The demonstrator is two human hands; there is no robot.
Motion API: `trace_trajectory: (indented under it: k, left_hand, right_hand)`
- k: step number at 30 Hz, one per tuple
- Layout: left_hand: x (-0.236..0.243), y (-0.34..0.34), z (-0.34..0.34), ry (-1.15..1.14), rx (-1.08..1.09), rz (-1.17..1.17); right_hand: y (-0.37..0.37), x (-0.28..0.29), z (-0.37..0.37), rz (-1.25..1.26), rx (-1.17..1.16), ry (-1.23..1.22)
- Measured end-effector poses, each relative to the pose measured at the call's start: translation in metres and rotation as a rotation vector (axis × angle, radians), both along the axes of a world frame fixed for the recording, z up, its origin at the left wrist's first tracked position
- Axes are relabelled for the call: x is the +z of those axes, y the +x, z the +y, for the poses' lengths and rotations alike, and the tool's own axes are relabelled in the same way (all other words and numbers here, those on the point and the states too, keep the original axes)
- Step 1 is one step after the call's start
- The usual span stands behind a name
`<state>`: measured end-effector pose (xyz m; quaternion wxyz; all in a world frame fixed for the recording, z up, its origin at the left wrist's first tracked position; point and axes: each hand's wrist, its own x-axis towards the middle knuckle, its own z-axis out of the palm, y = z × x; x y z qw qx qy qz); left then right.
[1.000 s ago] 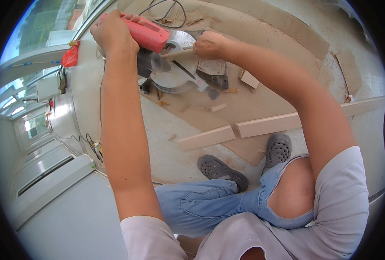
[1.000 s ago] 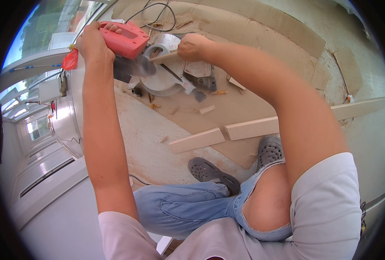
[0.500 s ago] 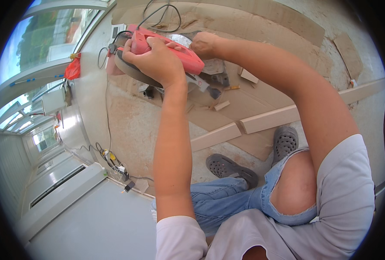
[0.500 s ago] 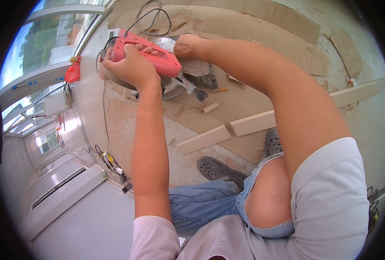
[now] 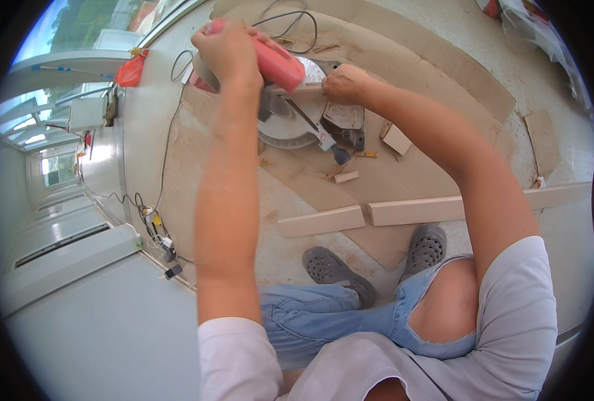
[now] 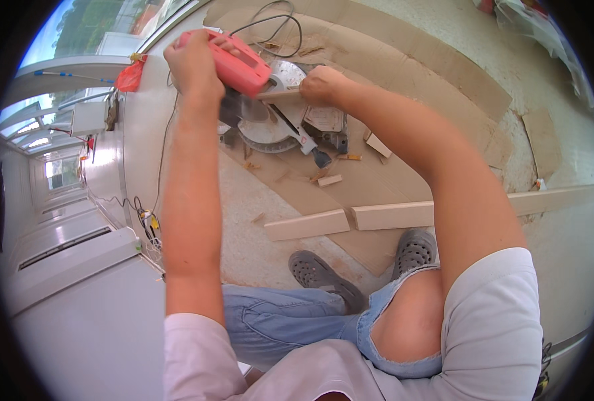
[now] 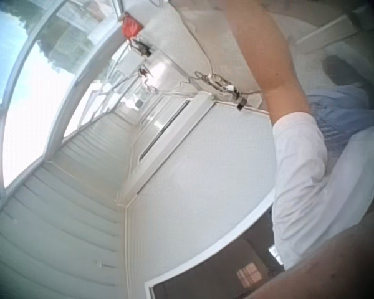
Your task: The person sits on the floor and uses a miter saw to cut a long wooden trim piece into smaller sections. They then walk to a wall, fit one of the cut pieces into a corner, and return to the saw to cut additional pieces.
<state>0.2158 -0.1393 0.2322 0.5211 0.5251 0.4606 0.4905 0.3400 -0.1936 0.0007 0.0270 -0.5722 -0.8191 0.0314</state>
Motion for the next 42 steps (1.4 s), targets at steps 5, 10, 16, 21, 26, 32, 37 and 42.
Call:
trace_trajectory:
  k: [5, 10, 16, 21, 26, 32, 37, 42]
  left_hand:
    - [0.058, -0.055, 0.148, -0.095, -0.06, 0.382]
    - [0.074, -0.072, 0.188, 0.274, -0.068, 0.983]
    - [0.052, -0.12, 0.104, 1.148, 0.044, 0.986]
    - [-0.112, -0.259, -0.083, 0.438, -0.091, 0.966]
    - [-0.257, -0.326, -0.226, 0.31, -0.777, 1.159]
    - [-0.253, -0.272, -0.245, 0.482, -0.904, 1.255]
    - [-0.279, -0.28, -0.243, 0.533, -0.862, 1.28]
    - [-0.275, -0.303, -0.245, 0.34, -0.966, 1.131]
  right_hand:
    - [-0.024, 0.021, 0.002, 0.055, -0.009, -0.064]
    - [-0.016, 0.029, -0.006, 0.002, -0.031, -0.084]
    - [0.025, 0.018, -0.022, 0.042, -0.171, -0.179]
    - [0.045, 0.053, -0.062, 0.257, -0.251, -0.33]
    - [0.083, 0.059, -0.116, 0.728, -0.324, -0.559]
    - [0.093, 0.092, -0.2, 0.857, -0.48, -0.636]
    - [0.091, 0.026, -0.291, 0.42, -0.346, -0.695]
    - [0.077, -0.013, -0.41, 0.141, -0.416, -0.536]
